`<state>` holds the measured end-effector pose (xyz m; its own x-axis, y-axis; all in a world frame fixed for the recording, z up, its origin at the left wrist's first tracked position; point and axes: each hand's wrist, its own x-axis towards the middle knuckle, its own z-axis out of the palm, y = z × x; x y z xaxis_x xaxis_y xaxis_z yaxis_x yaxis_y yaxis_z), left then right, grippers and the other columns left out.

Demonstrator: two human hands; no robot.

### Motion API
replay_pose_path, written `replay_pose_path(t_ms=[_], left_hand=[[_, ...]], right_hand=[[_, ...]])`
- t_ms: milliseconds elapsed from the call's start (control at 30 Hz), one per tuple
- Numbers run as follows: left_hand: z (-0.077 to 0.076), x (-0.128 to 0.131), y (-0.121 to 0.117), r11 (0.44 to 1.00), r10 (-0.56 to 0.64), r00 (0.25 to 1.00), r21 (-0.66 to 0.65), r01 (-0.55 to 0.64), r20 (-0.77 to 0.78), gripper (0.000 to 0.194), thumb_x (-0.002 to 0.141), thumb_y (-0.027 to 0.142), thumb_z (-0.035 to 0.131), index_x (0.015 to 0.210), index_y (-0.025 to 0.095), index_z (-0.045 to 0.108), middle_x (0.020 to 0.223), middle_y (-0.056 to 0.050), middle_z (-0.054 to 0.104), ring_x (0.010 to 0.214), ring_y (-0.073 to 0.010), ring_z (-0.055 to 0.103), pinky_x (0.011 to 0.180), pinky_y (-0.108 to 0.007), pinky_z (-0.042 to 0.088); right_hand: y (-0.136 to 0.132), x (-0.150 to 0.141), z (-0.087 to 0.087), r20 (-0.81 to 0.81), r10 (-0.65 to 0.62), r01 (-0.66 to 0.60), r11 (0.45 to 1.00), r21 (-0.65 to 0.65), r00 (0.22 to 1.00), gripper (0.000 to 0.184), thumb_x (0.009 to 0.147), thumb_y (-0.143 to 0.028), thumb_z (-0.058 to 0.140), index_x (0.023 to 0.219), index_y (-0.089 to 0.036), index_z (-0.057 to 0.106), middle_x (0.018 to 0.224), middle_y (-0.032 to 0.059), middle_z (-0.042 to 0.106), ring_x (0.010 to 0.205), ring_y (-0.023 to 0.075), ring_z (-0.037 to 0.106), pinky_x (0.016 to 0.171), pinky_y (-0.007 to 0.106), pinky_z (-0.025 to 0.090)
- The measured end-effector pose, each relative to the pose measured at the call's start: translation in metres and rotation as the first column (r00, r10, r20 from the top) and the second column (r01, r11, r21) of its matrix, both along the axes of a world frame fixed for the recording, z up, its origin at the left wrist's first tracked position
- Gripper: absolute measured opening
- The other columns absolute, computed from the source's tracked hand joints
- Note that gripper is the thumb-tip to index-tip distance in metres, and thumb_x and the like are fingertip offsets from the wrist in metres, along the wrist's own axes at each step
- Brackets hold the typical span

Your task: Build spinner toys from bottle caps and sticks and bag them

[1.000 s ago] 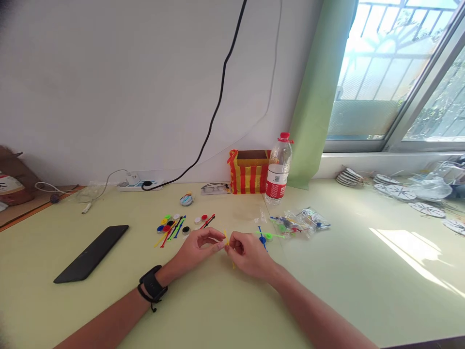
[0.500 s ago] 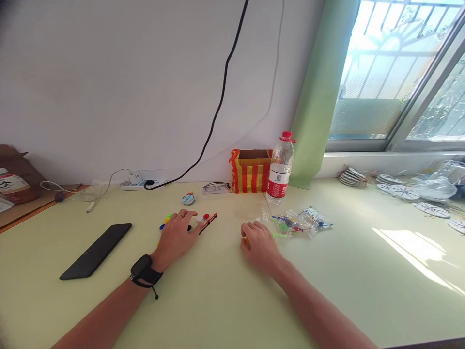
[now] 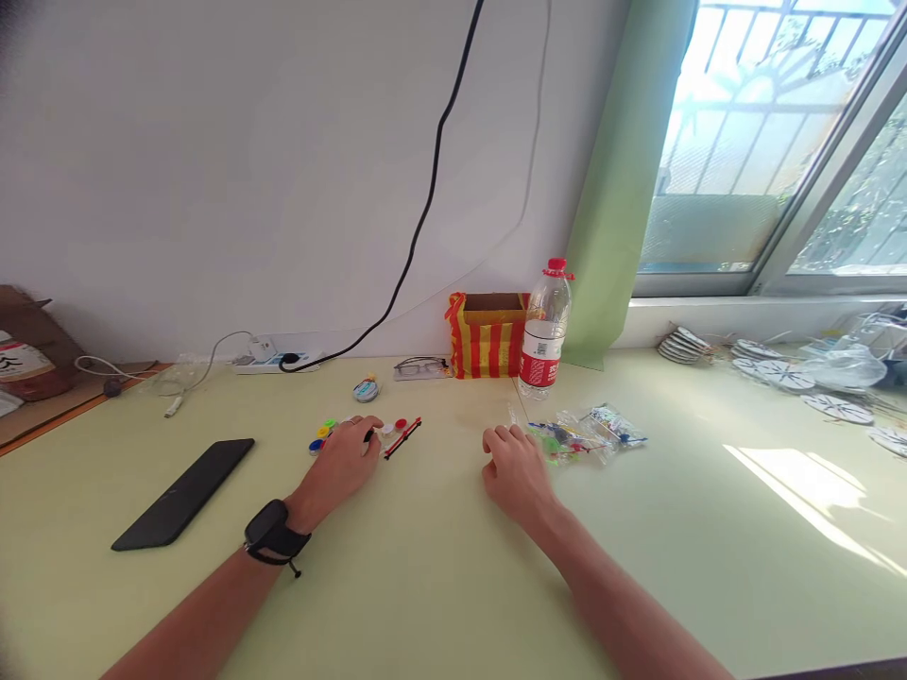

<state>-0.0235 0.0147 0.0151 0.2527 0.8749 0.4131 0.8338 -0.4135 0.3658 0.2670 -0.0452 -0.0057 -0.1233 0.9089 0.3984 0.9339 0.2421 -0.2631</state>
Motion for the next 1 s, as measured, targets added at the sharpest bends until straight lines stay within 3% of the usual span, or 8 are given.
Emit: replay_pose_path(t_ms=[100,267,367,500,600,833,1000], left_hand=[[0.008,0.005,-0.005,0.998,-0.051,0.998,0.034,0.050,0.022,0.028,0.103,0.021,0.035,0.105,0.021,0.063,0.100,-0.008,0.070,0.098,-0.0266,0.061,0.084,-0.038,0.046],[0.014,0.015,-0.017,0.995,-0.071,0.995,-0.080,0.065,-0.070,0.032,0.105,0.028,0.032,0.091,0.022,0.060,0.078,-0.003,0.064,0.074,-0.0224,0.059,0.064,-0.033,0.037],[0.010,0.018,-0.019,0.993,-0.082,0.989,-0.095,0.070,-0.124,0.027,0.102,0.027,0.039,0.100,0.022,0.065,0.079,-0.004,0.065,0.075,-0.0222,0.061,0.065,-0.032,0.035],[0.005,0.020,-0.018,0.995,-0.085,0.978,-0.072,0.072,-0.189,0.029,0.099,0.024,0.042,0.105,0.024,0.070,0.077,-0.005,0.065,0.074,-0.0230,0.060,0.065,-0.032,0.035],[0.005,0.022,-0.018,0.994,-0.102,0.976,-0.069,0.091,-0.190,0.030,0.098,0.023,0.043,0.102,0.025,0.073,0.081,-0.006,0.067,0.081,-0.0241,0.062,0.068,-0.033,0.038],[0.010,0.024,-0.021,0.996,-0.075,0.967,-0.057,0.063,-0.242,0.036,0.096,0.019,0.043,0.119,0.026,0.070,0.080,-0.006,0.063,0.081,-0.0255,0.061,0.068,-0.033,0.038],[0.008,0.022,-0.019,0.995,-0.084,0.965,-0.078,0.066,-0.249,0.032,0.094,0.019,0.044,0.105,0.025,0.073,0.080,-0.007,0.063,0.083,-0.0262,0.061,0.070,-0.033,0.040]], right_hand=[[-0.001,-0.002,0.001,-0.007,0.008,-0.008,1.000,0.010,1.000,0.023,0.072,-0.002,0.054,0.083,-0.021,0.051,0.084,0.0022,0.067,0.084,0.0214,0.054,0.069,0.031,0.030],[-0.006,-0.008,0.007,-0.104,0.060,-0.055,0.997,0.054,0.993,0.011,0.081,-0.010,0.055,0.080,-0.021,0.053,0.079,0.0028,0.063,0.080,0.0207,0.054,0.072,0.032,0.035],[-0.011,-0.014,0.014,-0.257,0.168,-0.172,0.985,0.009,0.952,0.010,0.084,-0.011,0.054,0.081,-0.021,0.054,0.079,0.0018,0.061,0.078,0.0185,0.054,0.070,0.029,0.038],[-0.023,-0.027,0.019,-0.431,0.312,-0.382,0.920,-0.085,0.847,0.008,0.086,-0.014,0.056,0.082,-0.021,0.056,0.079,0.0001,0.060,0.073,0.0157,0.056,0.063,0.026,0.039],[-0.030,-0.036,0.021,-0.418,0.358,-0.436,0.894,-0.104,0.835,0.010,0.085,-0.013,0.057,0.081,-0.021,0.057,0.078,0.0002,0.060,0.074,0.0157,0.056,0.064,0.027,0.040],[-0.037,-0.041,0.024,-0.405,0.388,-0.476,0.868,-0.140,0.828,0.013,0.085,-0.009,0.055,0.081,-0.021,0.058,0.081,0.0012,0.062,0.075,0.0156,0.056,0.068,0.027,0.042],[-0.036,-0.041,0.023,-0.405,0.383,-0.472,0.870,-0.145,0.830,0.013,0.085,-0.009,0.056,0.082,-0.021,0.058,0.080,0.0014,0.062,0.076,0.0161,0.056,0.068,0.027,0.043]])
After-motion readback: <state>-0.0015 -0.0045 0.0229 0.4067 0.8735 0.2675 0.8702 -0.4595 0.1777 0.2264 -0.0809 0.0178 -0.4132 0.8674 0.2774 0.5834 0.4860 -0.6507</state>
